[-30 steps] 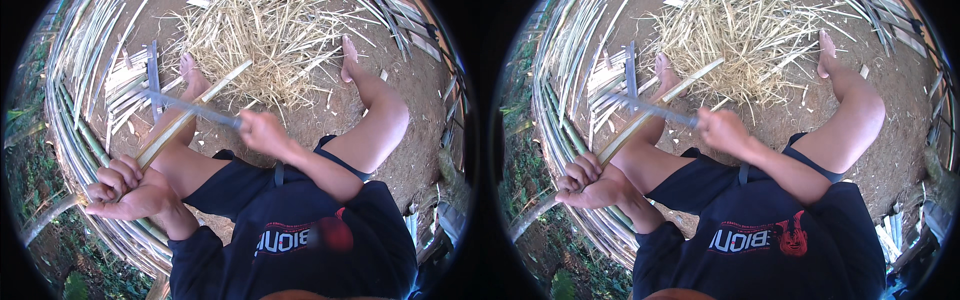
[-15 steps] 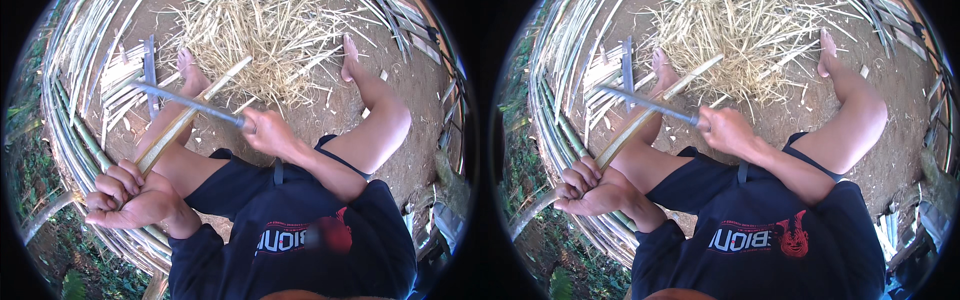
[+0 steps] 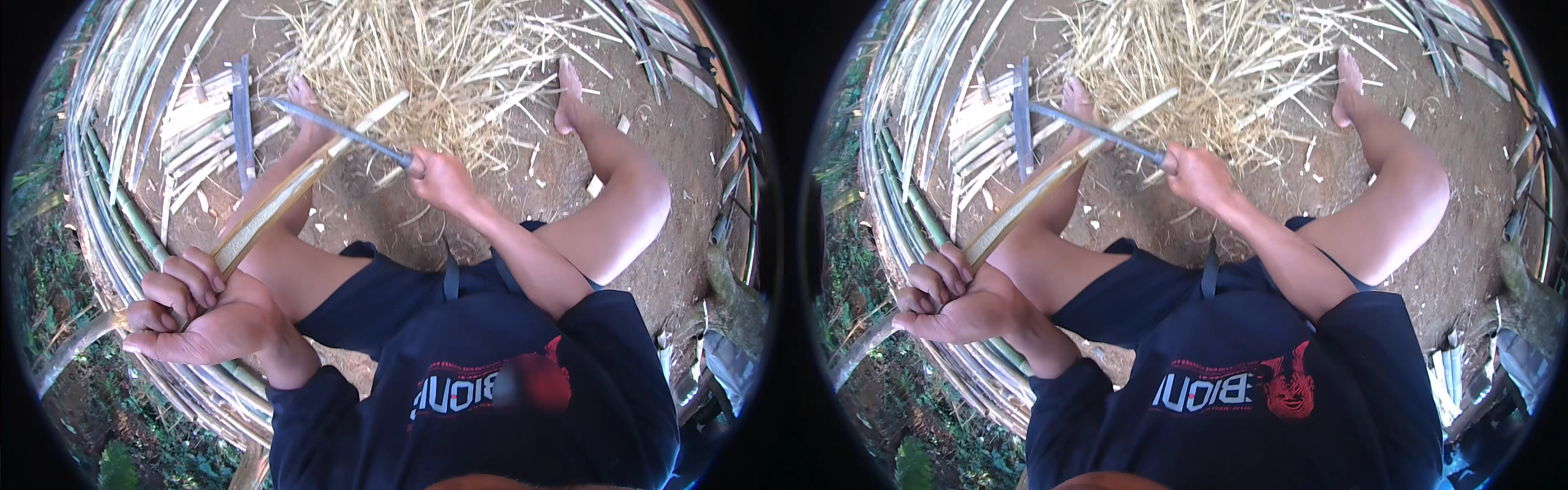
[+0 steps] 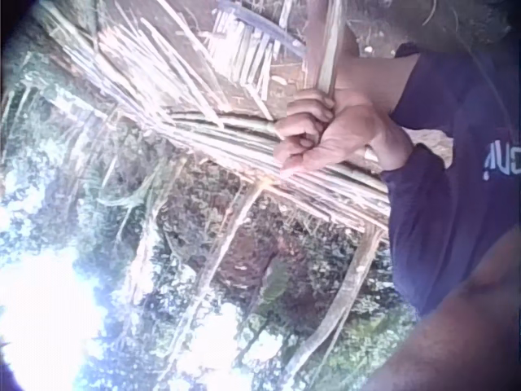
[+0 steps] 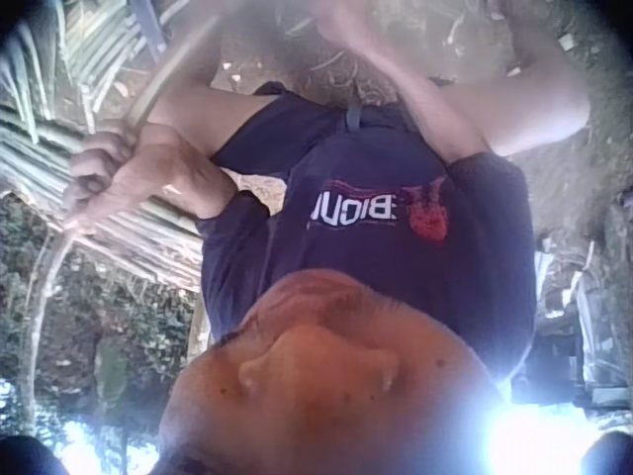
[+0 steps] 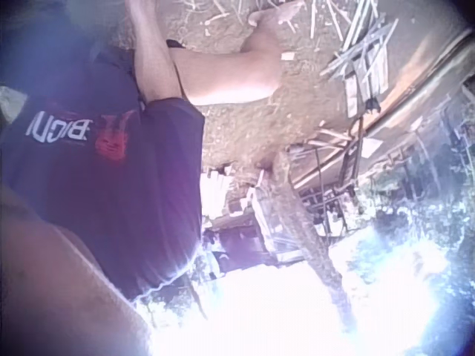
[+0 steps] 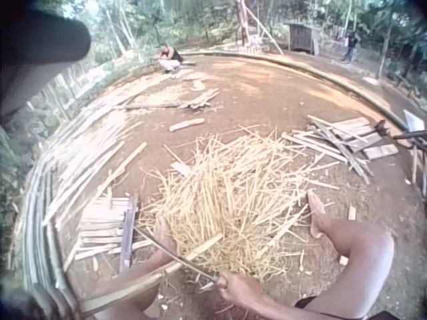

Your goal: The person sits on the ground and uses a machete to split long bamboo poles into thin strips. They hold the bamboo with their left hand and repeatedly strike it with the machete in their right hand, creating a pile of bamboo shavings and strips.

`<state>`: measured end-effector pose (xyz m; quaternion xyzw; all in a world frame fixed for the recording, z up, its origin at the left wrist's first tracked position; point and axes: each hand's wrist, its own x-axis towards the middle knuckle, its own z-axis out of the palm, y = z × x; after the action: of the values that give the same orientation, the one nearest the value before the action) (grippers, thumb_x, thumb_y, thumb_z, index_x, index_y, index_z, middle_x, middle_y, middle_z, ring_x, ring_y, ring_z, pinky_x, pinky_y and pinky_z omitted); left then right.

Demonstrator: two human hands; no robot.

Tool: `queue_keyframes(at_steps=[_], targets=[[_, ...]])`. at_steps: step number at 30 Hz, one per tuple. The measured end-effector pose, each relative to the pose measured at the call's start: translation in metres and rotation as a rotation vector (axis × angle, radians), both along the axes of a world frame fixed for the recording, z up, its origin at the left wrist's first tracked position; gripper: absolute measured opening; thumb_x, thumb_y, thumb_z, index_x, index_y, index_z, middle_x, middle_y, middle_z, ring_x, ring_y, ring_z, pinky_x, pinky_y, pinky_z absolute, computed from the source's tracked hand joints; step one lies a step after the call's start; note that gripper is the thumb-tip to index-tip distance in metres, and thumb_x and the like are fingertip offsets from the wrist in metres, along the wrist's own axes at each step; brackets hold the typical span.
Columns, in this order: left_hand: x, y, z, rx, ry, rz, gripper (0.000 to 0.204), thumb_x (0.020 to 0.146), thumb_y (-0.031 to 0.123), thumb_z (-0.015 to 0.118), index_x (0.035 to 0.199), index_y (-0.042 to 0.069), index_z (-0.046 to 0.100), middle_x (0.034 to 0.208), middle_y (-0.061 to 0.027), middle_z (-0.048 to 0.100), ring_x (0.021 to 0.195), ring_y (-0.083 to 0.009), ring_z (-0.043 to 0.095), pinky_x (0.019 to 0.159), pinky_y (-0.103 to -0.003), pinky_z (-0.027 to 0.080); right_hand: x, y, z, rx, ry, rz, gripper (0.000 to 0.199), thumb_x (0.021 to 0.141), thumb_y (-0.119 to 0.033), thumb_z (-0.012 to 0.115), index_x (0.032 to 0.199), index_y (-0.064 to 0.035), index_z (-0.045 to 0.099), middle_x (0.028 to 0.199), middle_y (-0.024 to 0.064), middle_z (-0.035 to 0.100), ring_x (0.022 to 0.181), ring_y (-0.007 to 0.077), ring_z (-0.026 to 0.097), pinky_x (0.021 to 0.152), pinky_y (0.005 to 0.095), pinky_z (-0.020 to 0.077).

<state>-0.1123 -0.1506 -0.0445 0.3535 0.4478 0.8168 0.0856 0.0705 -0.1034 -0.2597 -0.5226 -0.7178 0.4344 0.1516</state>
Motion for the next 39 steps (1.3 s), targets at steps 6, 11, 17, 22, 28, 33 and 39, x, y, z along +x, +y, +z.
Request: queue_keyframes(at_steps=[6,11,17,22,28,33,39], targets=[[-0.02,0.003,0.002,-0.054,0.05,-0.004,0.044,0.102,0.045,0.035,0.068,0.017,0.03,0.053,0.0041,0.023,0.045,-0.0072,0.022,0.042,-0.022,0.019,-0.004,-0.01,0.028,0.06,0.075,0.135,0.006,0.087,-0.009,0.055,0.085,-0.0044,0.054,0.06,0.012,0.059,0.049,0.0221,0.059,0.045,0.0394,0.0484],[-0.021,0.032,0.012,-0.082,0.061,-0.007,0.043,0.102,0.042,0.035,0.068,0.017,0.029,0.054,0.0028,0.024,0.044,-0.008,0.021,0.043,-0.022,0.019,0.003,0.032,-0.038,-0.14,0.021,-0.034,0.003,0.085,-0.003,0.053,0.087,-0.0026,0.055,0.059,0.0091,0.053,0.048,0.0166,0.053,0.04,0.0324,0.0424],[-0.054,0.058,0.017,-0.12,0.108,0.055,0.038,0.1,0.038,0.036,0.072,0.015,0.027,0.054,0.0019,0.024,0.045,-0.0082,0.02,0.041,-0.023,0.018,-0.008,0.009,0.008,-0.131,0.041,0.153,0.007,0.09,-0.002,0.048,0.087,-0.0035,0.053,0.061,0.0043,0.047,0.045,0.0091,0.041,0.036,0.0271,0.0357],[-0.05,0.082,0.02,-0.179,0.143,0.094,0.039,0.101,0.04,0.032,0.072,0.014,0.026,0.056,0.0009,0.024,0.046,-0.009,0.02,0.042,-0.024,0.018,0.011,0.067,-0.071,-0.45,-0.155,-0.103,0.008,0.094,-0.007,0.048,0.092,-0.0028,0.054,0.063,0.0035,0.047,0.048,0.0079,0.04,0.038,0.0236,0.0348],[-0.059,0.101,0.026,-0.224,0.164,0.112,0.038,0.102,0.035,0.025,0.07,0.015,0.023,0.056,0.0009,0.023,0.047,-0.0093,0.019,0.041,-0.024,0.018,0.012,0.045,-0.085,-0.36,-0.067,-0.051,0.014,0.09,-0.005,0.051,0.102,0.0,0.056,0.068,0.0084,0.053,0.05,0.0161,0.047,0.046,0.0315,0.0437],[-0.061,0.111,0.031,-0.177,0.102,0.091,0.038,0.103,0.032,0.027,0.07,0.014,0.023,0.056,0.002,0.021,0.046,-0.0089,0.017,0.041,-0.024,0.017,0.055,0.06,-0.156,-0.324,-0.325,-0.172,0.01,0.082,-0.009,0.058,0.088,-0.0034,0.052,0.074,0.0118,0.061,0.058,0.02,0.058,0.058,0.0354,0.0496],[-0.073,0.105,0.03,-0.151,0.07,-0.243,0.046,0.104,0.036,0.032,0.062,0.017,0.026,0.053,0.0047,0.019,0.045,-0.0075,0.015,0.042,-0.023,0.013,0.039,0.042,-0.119,-0.675,0.075,-0.313,0.013,0.082,-0.009,0.061,0.091,-0.005,0.052,0.06,0.0042,0.054,0.046,0.0141,0.053,0.041,0.0303,0.0453]])
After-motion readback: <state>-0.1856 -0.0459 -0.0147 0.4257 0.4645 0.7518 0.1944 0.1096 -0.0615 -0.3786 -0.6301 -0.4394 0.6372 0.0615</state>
